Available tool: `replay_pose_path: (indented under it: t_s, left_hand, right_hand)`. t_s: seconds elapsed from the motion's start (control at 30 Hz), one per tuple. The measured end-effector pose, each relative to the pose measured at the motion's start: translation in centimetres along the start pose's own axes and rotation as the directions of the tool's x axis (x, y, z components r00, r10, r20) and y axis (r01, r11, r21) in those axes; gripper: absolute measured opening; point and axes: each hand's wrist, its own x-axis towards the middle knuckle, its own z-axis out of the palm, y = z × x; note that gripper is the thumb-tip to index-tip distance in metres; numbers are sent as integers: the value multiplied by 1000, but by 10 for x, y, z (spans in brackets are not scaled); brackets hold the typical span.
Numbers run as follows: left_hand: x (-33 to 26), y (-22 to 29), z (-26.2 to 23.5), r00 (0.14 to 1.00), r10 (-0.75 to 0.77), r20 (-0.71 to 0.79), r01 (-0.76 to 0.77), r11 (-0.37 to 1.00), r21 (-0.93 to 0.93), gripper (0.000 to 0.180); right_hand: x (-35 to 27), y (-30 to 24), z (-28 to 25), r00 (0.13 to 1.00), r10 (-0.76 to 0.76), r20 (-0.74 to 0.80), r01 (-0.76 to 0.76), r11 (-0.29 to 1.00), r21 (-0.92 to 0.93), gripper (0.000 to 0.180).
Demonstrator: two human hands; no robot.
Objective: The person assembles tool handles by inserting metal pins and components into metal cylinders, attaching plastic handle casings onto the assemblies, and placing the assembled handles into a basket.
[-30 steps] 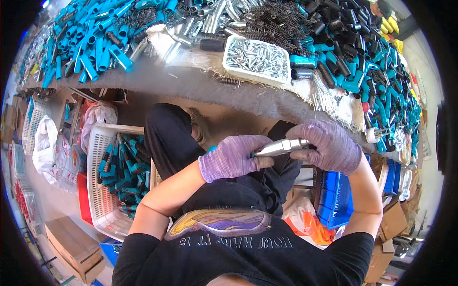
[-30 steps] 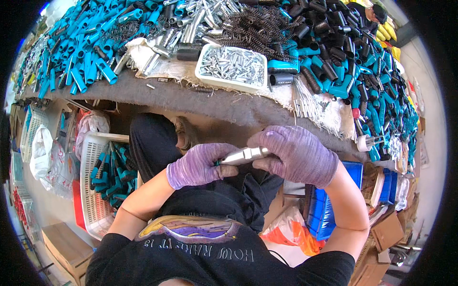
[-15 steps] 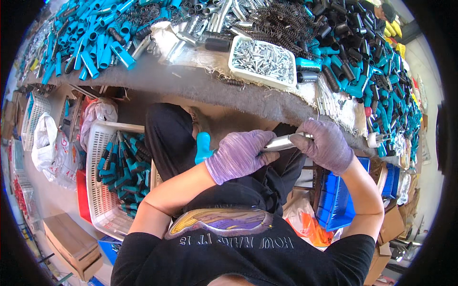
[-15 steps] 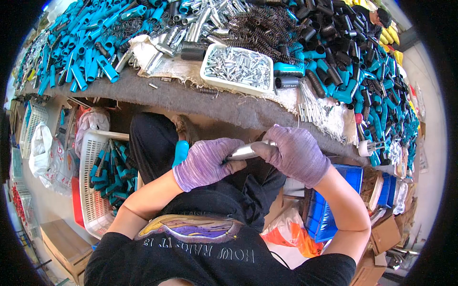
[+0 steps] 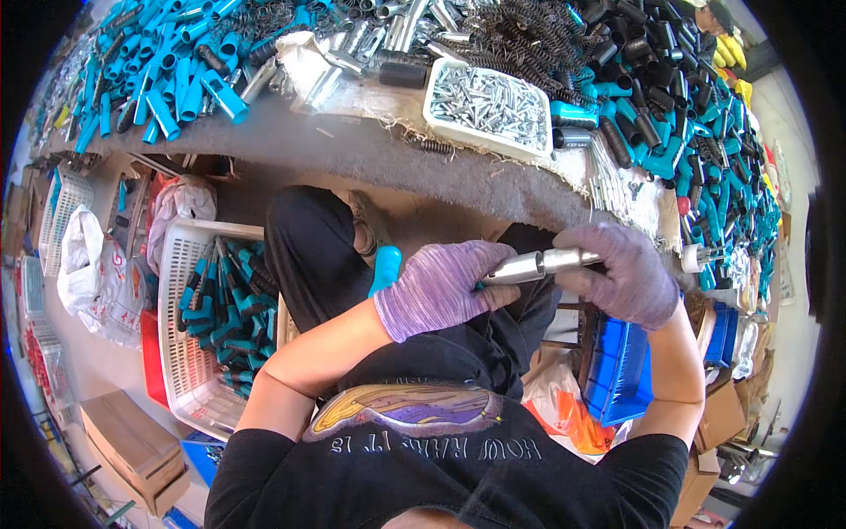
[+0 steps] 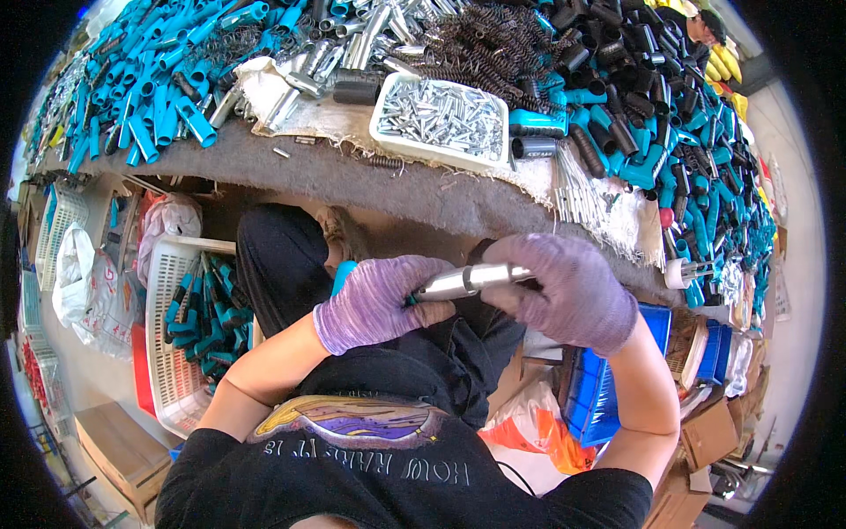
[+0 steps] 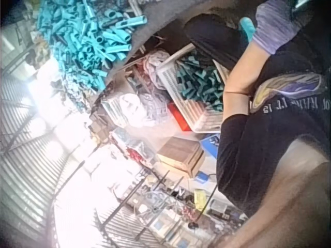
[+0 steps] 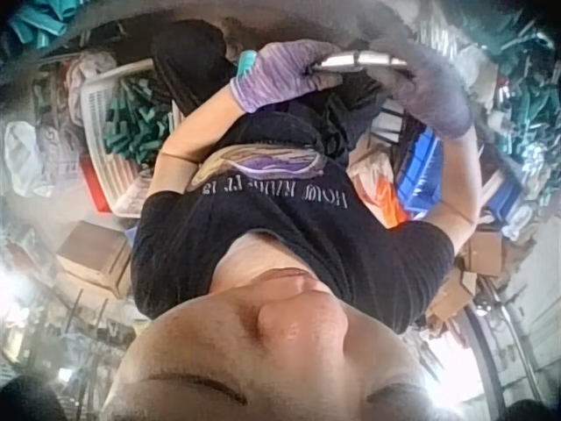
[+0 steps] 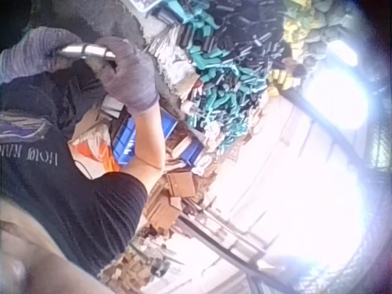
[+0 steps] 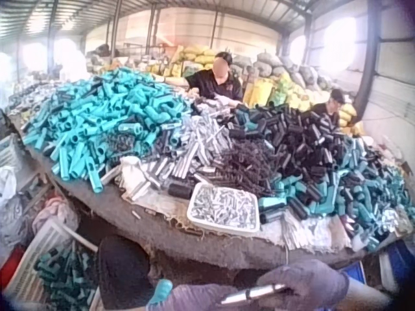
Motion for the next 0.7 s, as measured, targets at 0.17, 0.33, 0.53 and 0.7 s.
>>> replay_pose_path:
  t_s: [0.17, 0.33, 0.53, 0.7]
  left_hand:
    - [-3, -4, -3, 1000, 18, -16, -18, 1000, -22, 42]
    - [-3, -3, -2, 1000, 8, 1, -8, 999, -38, 42]
    - [-8, -2, -2, 995, 58, -76, -65, 994, -91, 44]
    - [-9, -9, -2, 987, 110, -119, -128, 978, -166, 47]
  right_hand:
    - [-9, 3, -14, 985, 126, -117, -115, 988, 101, 37]
    - [-6, 5, -7, 994, 97, -58, -85, 979, 183, 45]
    - [-3, 20, 11, 994, 61, 87, -102, 783, 614, 33]
    - [-1, 31, 28, 991, 44, 129, -130, 595, 793, 37]
